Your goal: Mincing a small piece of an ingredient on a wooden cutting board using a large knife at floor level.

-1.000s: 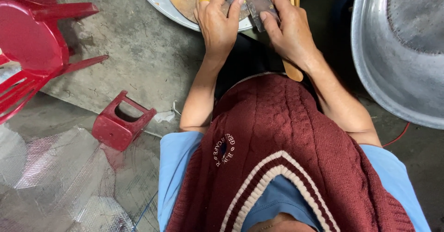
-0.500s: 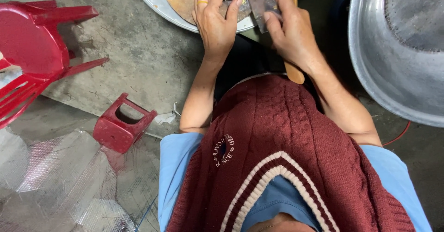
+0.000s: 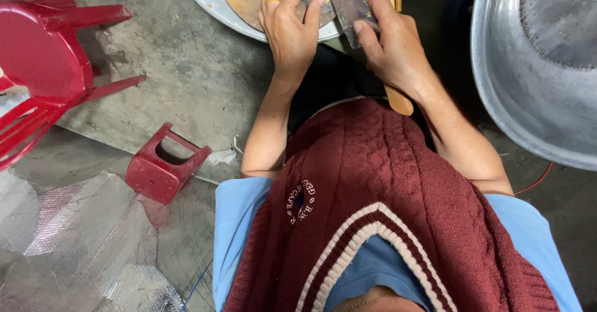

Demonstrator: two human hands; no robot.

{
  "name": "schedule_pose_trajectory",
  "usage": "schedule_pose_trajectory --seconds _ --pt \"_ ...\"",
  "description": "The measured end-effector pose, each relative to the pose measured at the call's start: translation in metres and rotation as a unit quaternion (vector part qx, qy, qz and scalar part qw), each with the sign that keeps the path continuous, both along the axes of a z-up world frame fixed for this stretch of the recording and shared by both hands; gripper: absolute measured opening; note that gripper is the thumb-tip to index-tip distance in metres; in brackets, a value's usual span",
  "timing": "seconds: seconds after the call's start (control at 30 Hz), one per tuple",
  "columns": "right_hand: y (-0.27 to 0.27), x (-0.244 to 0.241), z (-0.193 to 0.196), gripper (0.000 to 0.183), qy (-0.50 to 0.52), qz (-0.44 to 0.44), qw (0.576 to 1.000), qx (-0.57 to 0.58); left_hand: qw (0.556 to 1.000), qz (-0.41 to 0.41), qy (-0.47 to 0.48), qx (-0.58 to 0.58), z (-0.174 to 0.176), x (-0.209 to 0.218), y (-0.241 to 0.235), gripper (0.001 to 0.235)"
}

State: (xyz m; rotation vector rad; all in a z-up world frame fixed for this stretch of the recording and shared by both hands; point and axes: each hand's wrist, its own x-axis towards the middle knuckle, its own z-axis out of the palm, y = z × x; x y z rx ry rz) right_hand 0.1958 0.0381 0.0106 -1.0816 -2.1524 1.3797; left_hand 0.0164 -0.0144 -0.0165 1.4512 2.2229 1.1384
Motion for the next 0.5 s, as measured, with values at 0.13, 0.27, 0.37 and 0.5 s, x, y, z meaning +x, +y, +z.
schedule_pose_trajectory --seconds 0.13,0.27,0.37,0.5 --pt "-0.0005 -0.0039 -0.0009 0.017 0.014 0.002 1.0 -0.01 1.0 -0.006 -0.004 -0.001 0.0025 -0.0014 -0.0007 0.01" --pt "0.0055 -0.0025 0.0057 0.014 -0.007 0.011 1.0 0.02 1.0 -0.002 -0.009 0.009 0.0032 -0.0007 0.0012 0.009" --pt "0.0038 -0.0006 0.0071 0.011 -0.018 0.005 1.0 0.008 1.0 -0.002 -0.006 -0.013 -0.0002 -0.0024 0.0007 0.01" --pt "-0.0002 -0.0011 0.0014 0.013 0.004 0.002 1.0 0.003 1.0 -0.002 -0.002 -0.003 0.0003 0.0001 -0.0004 0.01"
